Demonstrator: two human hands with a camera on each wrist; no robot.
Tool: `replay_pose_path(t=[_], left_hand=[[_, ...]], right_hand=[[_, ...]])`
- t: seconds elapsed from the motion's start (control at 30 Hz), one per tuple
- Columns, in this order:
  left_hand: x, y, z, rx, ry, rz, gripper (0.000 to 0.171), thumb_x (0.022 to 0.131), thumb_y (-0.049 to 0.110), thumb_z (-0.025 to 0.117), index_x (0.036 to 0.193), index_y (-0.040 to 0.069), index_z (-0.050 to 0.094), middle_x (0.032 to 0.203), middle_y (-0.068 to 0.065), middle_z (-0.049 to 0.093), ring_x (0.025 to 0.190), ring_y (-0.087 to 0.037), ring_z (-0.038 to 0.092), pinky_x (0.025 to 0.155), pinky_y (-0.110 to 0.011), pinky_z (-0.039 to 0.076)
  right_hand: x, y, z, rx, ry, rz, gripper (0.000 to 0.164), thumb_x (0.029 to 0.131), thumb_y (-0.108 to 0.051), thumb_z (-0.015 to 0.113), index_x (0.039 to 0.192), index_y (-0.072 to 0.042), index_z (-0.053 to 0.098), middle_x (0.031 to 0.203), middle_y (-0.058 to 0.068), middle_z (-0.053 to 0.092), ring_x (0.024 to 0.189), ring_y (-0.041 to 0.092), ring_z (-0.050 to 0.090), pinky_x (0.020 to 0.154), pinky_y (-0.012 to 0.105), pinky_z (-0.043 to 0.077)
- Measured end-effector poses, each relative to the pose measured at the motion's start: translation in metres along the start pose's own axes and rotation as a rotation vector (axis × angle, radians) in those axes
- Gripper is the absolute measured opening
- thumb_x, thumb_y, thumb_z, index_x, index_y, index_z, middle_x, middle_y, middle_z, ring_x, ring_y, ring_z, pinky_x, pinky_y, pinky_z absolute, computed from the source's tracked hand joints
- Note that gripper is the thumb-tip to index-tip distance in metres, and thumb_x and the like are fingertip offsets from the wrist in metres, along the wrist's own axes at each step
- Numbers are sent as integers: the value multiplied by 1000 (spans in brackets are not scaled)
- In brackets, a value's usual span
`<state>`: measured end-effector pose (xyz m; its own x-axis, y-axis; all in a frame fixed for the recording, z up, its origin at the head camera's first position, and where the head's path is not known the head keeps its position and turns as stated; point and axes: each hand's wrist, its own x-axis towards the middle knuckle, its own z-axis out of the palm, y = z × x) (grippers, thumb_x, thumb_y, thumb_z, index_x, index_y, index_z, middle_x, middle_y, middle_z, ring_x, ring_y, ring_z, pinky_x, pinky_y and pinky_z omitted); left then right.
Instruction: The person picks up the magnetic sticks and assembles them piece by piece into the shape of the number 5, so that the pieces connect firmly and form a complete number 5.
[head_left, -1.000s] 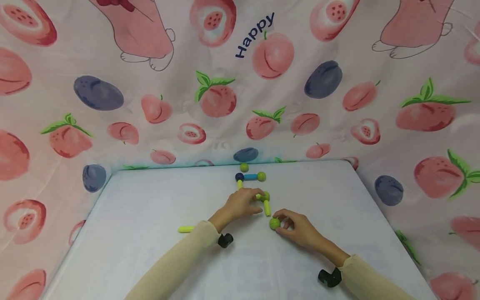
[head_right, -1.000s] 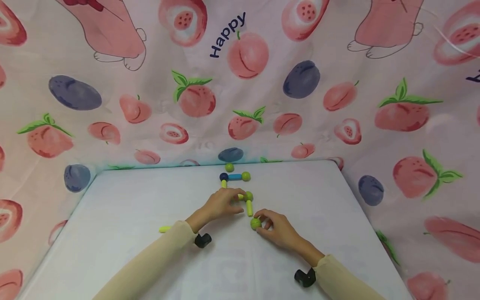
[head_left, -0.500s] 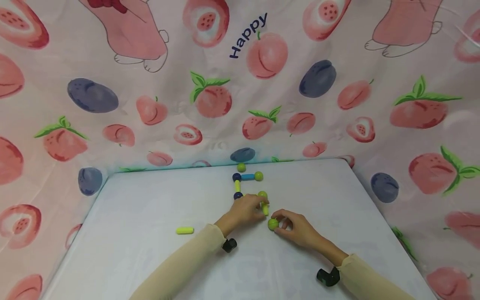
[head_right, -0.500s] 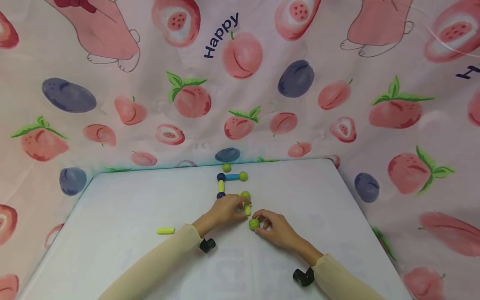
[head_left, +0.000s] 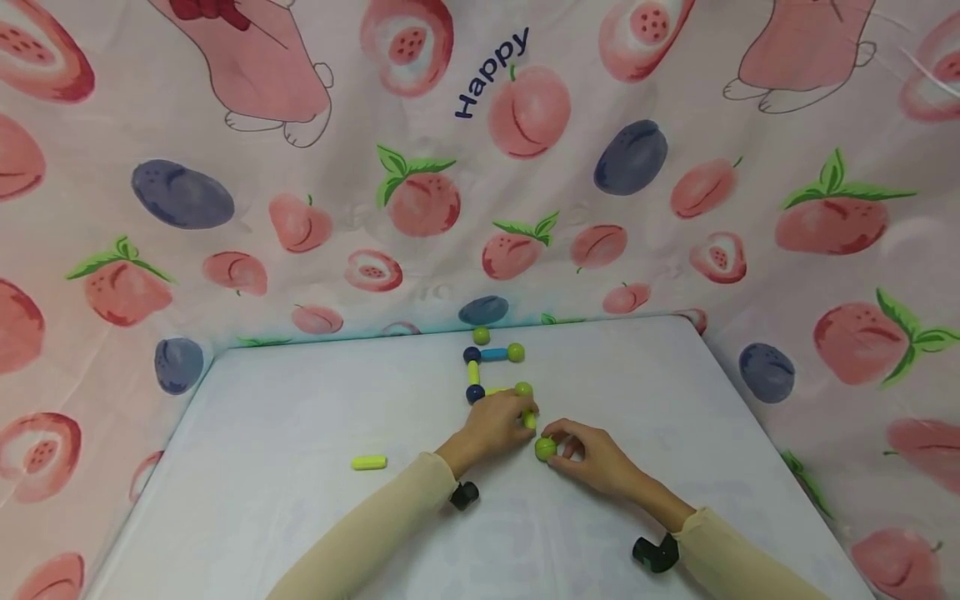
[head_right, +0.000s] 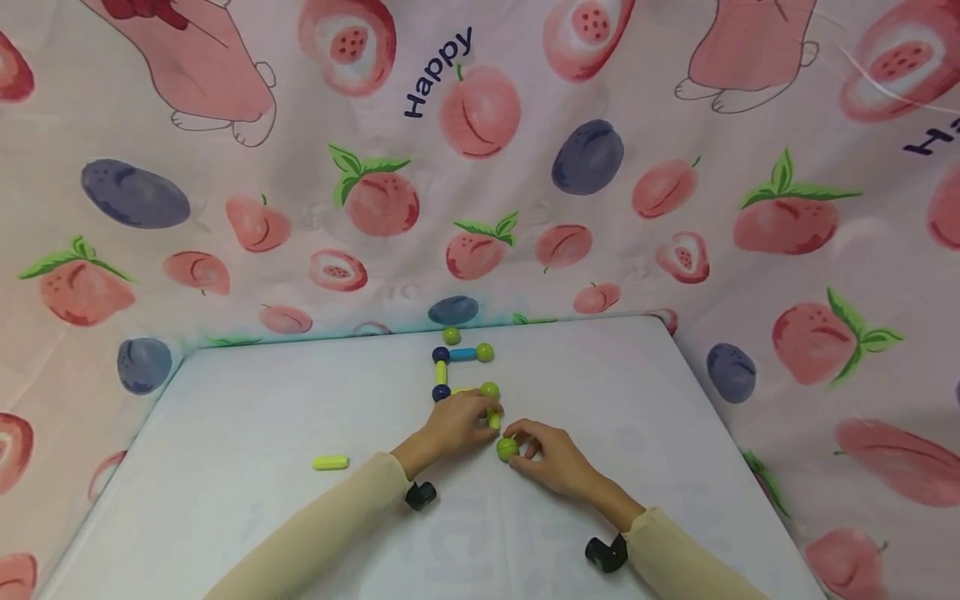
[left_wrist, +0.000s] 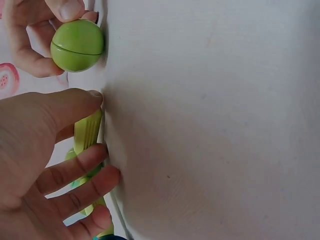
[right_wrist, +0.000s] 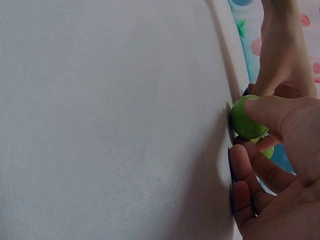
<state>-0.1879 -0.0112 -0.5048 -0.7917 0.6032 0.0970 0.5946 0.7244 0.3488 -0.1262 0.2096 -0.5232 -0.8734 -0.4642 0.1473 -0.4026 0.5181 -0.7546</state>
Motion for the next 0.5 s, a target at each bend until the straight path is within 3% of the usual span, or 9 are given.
replay_pose_path(t=[0.17, 0.5], left_hand=[[0, -1, -2, -39, -4, 8, 28, 90, 24, 79, 116, 16, 76, 100, 4, 73, 83, -5, 60, 75, -24, 51], [-2, -11, -7, -292, -22, 19, 30, 94, 18, 76, 123, 10, 74, 100, 2, 73, 89, -9, 62, 83, -24, 50]], right_hand=[[0, -1, 0, -6, 0, -2, 36, 89, -8, 80, 122, -16, 67, 109, -6, 68, 81, 7, 62, 73, 28, 53], [-1, -1, 0, -5, 3, 17, 37, 89, -9, 80, 122, -17, 67, 110, -6, 68, 82, 8, 62, 74, 28, 52]])
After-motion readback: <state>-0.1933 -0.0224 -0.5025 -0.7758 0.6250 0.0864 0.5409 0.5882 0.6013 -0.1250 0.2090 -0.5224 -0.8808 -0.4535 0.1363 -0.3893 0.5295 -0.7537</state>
